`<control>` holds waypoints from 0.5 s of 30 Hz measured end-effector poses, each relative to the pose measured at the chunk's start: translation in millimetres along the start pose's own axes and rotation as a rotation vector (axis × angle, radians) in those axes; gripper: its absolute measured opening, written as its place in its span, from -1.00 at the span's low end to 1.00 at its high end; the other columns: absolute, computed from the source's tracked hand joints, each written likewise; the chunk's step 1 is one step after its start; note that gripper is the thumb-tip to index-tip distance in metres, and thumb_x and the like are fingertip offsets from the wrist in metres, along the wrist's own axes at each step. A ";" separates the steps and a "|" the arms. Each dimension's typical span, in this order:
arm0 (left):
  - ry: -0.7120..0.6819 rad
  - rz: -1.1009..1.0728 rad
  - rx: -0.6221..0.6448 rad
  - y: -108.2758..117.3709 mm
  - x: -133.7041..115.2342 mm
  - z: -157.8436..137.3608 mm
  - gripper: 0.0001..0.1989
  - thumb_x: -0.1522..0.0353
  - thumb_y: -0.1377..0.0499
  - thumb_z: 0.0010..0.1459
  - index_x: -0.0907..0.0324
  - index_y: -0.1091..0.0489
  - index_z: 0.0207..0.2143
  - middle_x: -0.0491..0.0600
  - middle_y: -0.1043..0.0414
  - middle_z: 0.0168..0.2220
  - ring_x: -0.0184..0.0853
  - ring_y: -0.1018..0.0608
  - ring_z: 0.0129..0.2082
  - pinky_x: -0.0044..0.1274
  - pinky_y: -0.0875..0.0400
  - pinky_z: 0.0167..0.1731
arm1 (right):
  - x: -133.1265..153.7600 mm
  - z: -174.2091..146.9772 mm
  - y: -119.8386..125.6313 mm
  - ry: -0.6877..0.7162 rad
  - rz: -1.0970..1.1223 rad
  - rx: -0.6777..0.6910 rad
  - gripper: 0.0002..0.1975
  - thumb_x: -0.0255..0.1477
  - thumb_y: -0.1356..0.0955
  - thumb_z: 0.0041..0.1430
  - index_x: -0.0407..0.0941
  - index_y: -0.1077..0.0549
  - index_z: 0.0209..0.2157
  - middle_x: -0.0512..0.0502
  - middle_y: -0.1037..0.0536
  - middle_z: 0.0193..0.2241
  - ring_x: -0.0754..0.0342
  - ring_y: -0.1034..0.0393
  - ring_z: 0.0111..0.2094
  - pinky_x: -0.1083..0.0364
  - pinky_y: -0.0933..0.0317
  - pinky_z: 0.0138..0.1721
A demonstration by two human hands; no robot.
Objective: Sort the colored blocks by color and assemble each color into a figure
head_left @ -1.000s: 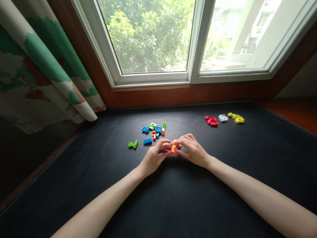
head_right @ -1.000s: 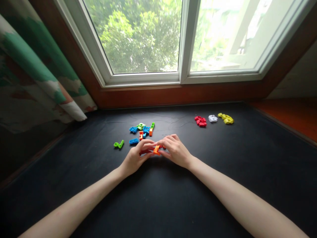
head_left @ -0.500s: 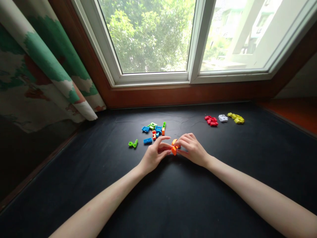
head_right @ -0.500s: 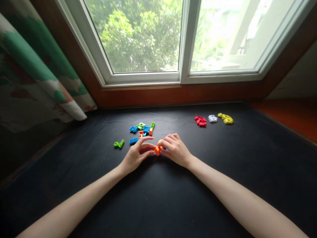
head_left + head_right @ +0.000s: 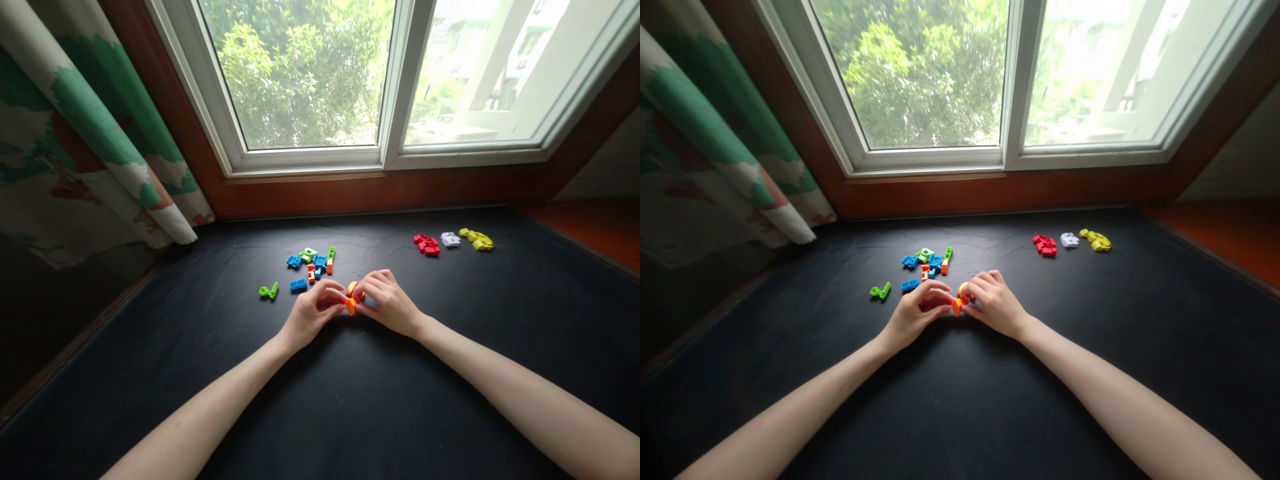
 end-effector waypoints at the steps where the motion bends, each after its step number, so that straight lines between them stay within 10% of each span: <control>1: -0.002 0.004 0.003 -0.1 -0.2 -0.1 -0.74 0.31 -0.26 0.15 0.17 -0.31 -0.14 -0.02 -0.58 -0.26 -0.30 -0.63 -0.25 -0.43 -0.52 -0.13 | 0.3 0.1 0.0 0.009 0.001 -0.003 -0.90 -0.33 -0.35 0.27 -0.07 -0.42 -0.27 -0.04 -0.56 -0.28 0.02 -0.35 -0.20 0.02 -0.07 -0.07; 9: -0.041 0.187 -0.076 2.7 -1.1 0.1 -0.81 0.36 -0.16 0.22 0.17 -0.32 -0.10 -0.01 -0.54 -0.23 -0.29 -0.62 -0.22 -0.43 -0.55 -0.17 | -7.4 -2.1 1.9 -0.057 -0.016 -0.116 -0.92 -0.38 -0.34 0.28 -0.10 -0.39 -0.29 -0.06 -0.53 -0.31 0.00 -0.35 -0.21 0.01 -0.07 -0.08; 15: -0.218 0.698 0.085 -3.4 -2.0 1.0 -0.60 0.37 -0.11 0.27 0.10 -0.25 0.16 0.13 -0.20 0.26 -0.12 -0.29 0.26 -0.21 -0.29 0.19 | -29.8 -7.1 -0.4 -0.360 -0.059 -0.166 -0.95 -0.48 -0.31 0.25 -0.10 -0.40 -0.24 -0.07 -0.55 -0.28 -0.04 -0.36 -0.20 -0.01 -0.06 -0.11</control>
Point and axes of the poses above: each hand's wrist, its own z-axis towards the middle knuckle, its own y-axis out of the back of the hand, x = y × z, the point moved 2 cm from there along z, towards the middle knuckle
